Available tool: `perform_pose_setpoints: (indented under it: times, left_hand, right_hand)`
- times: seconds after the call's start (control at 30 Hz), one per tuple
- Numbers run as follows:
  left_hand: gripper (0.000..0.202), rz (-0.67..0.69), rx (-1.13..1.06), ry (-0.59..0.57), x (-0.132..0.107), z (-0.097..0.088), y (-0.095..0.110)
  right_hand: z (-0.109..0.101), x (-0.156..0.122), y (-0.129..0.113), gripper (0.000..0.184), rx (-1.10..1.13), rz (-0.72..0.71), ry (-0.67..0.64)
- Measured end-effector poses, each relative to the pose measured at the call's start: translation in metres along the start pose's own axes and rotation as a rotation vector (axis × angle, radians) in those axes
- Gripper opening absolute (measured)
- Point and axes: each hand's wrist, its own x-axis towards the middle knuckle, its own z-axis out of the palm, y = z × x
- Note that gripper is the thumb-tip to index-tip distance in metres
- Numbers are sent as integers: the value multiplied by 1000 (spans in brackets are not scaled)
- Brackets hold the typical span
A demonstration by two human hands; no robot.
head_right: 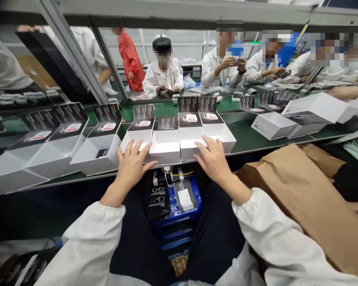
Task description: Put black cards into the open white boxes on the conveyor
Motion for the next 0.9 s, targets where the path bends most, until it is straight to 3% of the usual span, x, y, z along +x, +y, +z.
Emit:
perform_pose_setpoints:
  times: [0.03,0.1,0.17,0.23,0.3,0.37,0.53,0.73,0.83,0.9]
  left_hand:
    - [52,31,-57,20,-13,1,-1]
    - [41,100,-185,-18,-47,8,2]
    - [37,139,-238,-179,-87,24,8]
    - [46,143,-192,-374,-123,44,15]
    - [52,124,-141,-489,-149,59,21]
    - [52,89,-134,-512,-163,66,26]
    - [62,21,-254,-391,-170,61,27]
    - [32,-25,-554,-35,-167,41,28]
    - [28,18,-650,20,-157,28,39]
    - [26,8,-688,62,-148,17,49]
  right_hand:
    - [4,-12,-14,25,50,-45,8]
    - [19,-43,-40,19,142,-166,-142]
    - [40,-76,-58,21,143,-247,-399]
    - [61,-102,-64,35,95,-261,-572]
    - [74,-116,-63,31,93,-279,-608]
    - [76,-120,-61,24,121,-299,-610]
    - [66,-112,-65,21,101,-240,-655]
    - [51,-102,-60,23,319,-46,-711]
    - [27,-87,-65,32,399,170,-574]
    - [6,-74,-82,34,424,155,-470]
